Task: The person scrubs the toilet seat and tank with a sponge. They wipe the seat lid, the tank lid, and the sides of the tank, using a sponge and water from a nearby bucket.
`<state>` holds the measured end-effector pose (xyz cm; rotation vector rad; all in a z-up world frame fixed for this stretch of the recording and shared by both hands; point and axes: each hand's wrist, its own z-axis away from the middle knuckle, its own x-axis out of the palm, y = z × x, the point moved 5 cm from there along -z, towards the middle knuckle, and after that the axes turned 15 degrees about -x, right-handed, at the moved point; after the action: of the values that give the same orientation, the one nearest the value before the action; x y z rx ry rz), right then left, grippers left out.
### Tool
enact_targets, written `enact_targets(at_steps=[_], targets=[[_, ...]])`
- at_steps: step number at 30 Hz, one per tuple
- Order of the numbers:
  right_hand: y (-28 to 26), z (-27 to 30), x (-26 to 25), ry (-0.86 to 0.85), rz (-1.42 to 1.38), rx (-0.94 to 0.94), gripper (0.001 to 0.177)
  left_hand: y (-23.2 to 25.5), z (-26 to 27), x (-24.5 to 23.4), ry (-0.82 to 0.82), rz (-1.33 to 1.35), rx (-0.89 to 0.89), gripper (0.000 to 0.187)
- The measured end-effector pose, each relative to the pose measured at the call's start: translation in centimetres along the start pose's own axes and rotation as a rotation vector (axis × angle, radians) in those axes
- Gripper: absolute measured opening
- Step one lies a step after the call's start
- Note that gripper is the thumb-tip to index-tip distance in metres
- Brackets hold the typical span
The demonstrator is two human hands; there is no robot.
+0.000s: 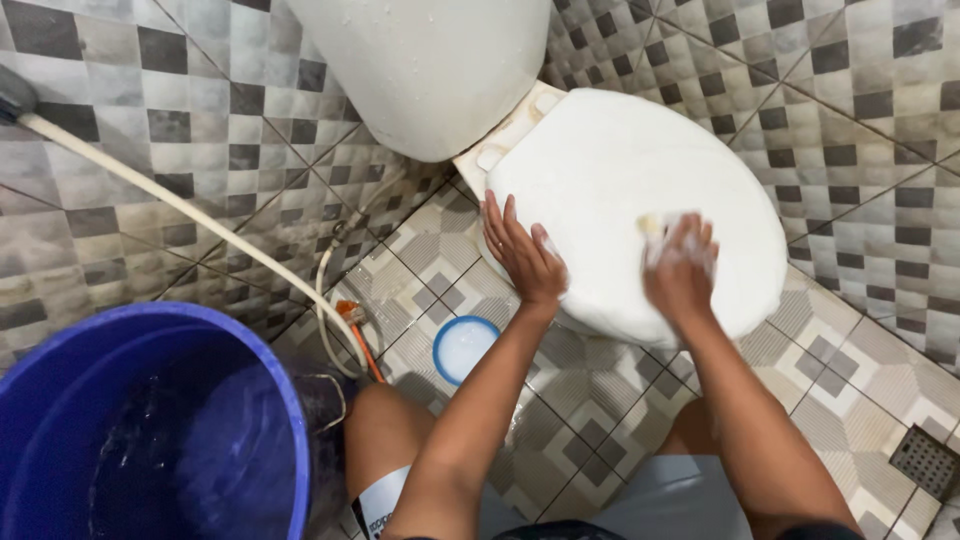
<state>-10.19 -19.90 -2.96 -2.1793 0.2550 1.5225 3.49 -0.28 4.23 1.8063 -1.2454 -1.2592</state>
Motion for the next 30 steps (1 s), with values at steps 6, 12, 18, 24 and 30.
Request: enact_targets(at_steps=[6,12,18,24,30], targets=[[-2.4,-14.3,7.0,0.074,0.079,-0.314,0.081,-1.1,0.4,-0.1,0.087,0.21,-0.01,0.067],[-18.4,-8.2,3.7,-0.231,-0.078,-0.495,0.045,-8.8,-1.4,0.3,0.226,0.182,0.067,0.05],[-19.2,-2.2,-1.7,-0.025,0.002,-0.542,0.031,-12.5,-2.6,-1.9,-0.132,0.315,-0.07,0.053],[-21.3,-10.8,0.1,0.49,0.161,-0.589,0.047,-10.6,-1.4,-1.9,-0.128,0.305,-0.036,0.05],[-22.3,-7.9,5.1,-0.055,-0.009,-0.651,0.036,-9.7,-2.0,-2.1,-0.106,0.404,-0.112,0.055]])
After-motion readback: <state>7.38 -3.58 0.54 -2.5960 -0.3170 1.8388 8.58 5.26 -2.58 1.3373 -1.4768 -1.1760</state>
